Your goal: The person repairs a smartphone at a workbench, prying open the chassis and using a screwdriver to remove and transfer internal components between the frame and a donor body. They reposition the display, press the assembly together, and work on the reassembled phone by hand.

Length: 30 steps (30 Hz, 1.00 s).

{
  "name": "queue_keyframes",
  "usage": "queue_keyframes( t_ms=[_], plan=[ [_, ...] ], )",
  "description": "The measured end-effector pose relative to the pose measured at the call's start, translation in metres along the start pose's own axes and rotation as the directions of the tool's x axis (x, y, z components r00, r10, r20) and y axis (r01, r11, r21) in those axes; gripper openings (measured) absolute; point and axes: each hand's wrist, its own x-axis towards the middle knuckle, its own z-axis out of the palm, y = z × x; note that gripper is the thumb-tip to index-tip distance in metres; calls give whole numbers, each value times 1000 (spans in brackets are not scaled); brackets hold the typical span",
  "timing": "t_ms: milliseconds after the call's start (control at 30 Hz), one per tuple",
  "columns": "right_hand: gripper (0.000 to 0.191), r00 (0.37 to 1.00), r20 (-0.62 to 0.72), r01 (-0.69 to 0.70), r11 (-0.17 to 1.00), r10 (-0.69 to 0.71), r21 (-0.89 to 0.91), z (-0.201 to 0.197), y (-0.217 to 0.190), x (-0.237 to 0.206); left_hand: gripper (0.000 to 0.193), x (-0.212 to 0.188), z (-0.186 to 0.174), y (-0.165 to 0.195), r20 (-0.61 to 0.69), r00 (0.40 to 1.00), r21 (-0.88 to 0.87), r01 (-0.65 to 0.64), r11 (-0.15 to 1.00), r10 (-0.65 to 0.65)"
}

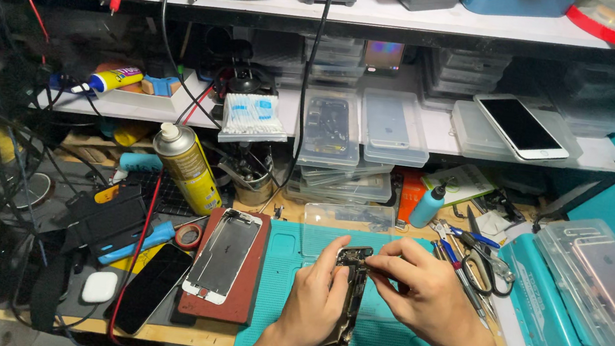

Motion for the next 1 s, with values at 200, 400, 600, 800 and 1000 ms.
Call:
queue_keyframes(
  t_ms=[200,400,600,800,1000],
  plan=[
    [21,997,31,-66,998,66,-15,-2,1,-3,38,0,-1,4,6,997,35,-72,997,71],
    [18,999,36,-15,999,16,-31,-2,1,-5,38,-2,-2,7,27,998,46,-60,997,58],
    [19,1000,15,0,999,1,-48,-2,1,-1,37,-3,-1,4,12,995,51,-103,993,102],
    [18,999,18,-33,999,33,5,-8,3,-2,37,1,2,8,17,998,52,-64,997,63],
    [28,977,23,-213,970,212,119,2,9,-4,37,3,0,7,-21,993,41,-118,992,119]
  ],
)
